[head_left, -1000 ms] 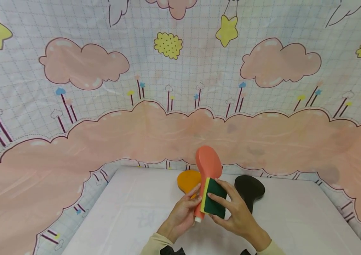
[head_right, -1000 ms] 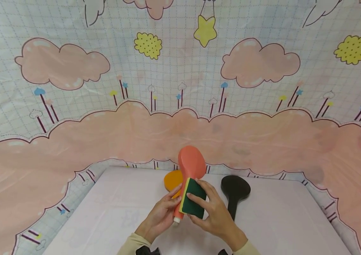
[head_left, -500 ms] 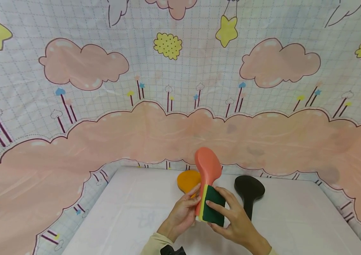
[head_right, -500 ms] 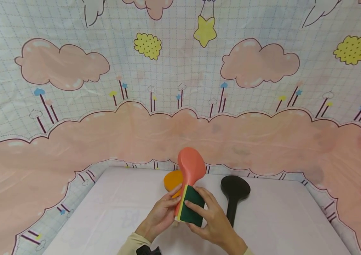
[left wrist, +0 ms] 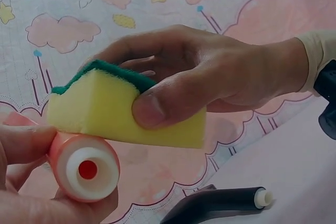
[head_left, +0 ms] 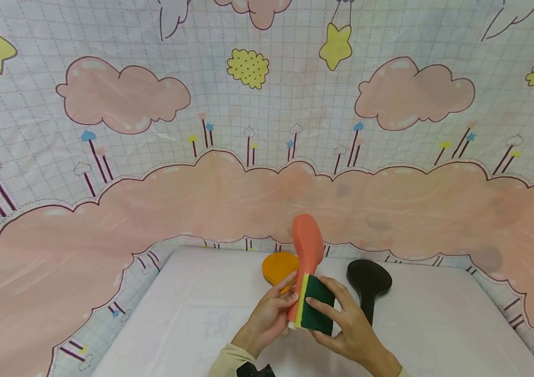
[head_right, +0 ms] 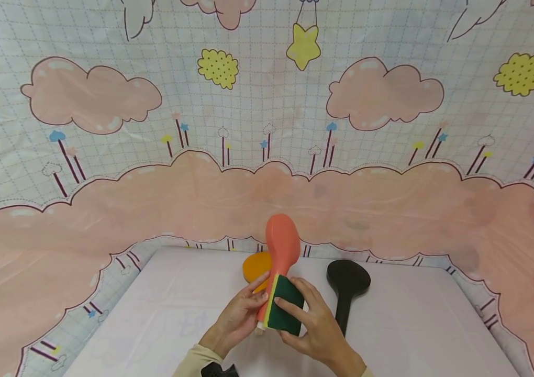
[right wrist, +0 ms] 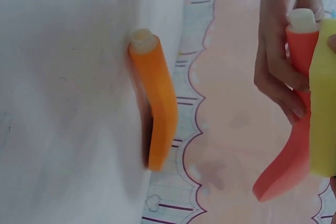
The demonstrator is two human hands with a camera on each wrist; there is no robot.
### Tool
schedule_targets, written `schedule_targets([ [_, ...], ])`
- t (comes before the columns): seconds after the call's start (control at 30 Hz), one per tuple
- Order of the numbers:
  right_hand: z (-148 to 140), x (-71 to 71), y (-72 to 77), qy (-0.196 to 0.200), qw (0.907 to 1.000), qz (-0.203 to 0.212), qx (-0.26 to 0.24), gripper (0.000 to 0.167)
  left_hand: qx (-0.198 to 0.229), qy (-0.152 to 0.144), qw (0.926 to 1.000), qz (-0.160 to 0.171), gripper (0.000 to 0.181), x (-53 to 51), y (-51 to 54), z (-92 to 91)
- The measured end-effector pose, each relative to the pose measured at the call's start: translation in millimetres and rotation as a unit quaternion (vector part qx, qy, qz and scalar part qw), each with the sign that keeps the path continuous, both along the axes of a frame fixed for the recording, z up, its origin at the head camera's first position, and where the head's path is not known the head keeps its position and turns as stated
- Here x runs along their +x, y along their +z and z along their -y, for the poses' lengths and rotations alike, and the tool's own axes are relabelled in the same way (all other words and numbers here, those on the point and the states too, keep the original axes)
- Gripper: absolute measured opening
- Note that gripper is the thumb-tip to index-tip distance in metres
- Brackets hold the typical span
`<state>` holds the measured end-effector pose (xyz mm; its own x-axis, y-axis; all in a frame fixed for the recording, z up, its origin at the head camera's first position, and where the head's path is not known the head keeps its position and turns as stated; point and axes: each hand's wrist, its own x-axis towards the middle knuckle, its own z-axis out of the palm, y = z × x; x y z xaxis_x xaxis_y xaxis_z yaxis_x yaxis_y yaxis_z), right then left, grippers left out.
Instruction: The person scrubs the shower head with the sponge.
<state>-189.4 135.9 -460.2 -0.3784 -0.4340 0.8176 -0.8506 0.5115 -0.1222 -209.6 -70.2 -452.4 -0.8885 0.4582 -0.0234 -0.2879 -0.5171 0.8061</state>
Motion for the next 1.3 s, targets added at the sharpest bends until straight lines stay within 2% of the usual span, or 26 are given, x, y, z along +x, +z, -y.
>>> schedule_targets([
  [0.17,-2,-2.2,2.0,0.002,1.0,0.003,-0.003,0.044,-0.008,-0.002,1.0,-0.001,0.058,0.8,1.1,-0.2],
  [0.33,-4,-3.1,1.8,-0.001,0.9999,0.01,0.001,0.046,-0.01,-0.024,0.9996,-0.006,0.052,1.0,0.7,1.2],
  [0.63,-10,-7.3,3.8,-0.025,0.9996,0.01,-0.001,0.048,0.005,-0.053,0.9984,0.017,0.058,2.4,-2.1,4.2],
  [1.0,-7,-3.1,-1.2,-0.025,0.9994,0.024,0.001,0.05,-0.002,-0.013,0.9995,0.029,0.056,4.6,-4.9,-3.0],
  [1.3,0,2.4,-5.1,0.0,0.9997,0.018,0.014,0.048,-0.003,0.015,0.9989,0.045,0.061,1.0,-10.5,-6.2],
])
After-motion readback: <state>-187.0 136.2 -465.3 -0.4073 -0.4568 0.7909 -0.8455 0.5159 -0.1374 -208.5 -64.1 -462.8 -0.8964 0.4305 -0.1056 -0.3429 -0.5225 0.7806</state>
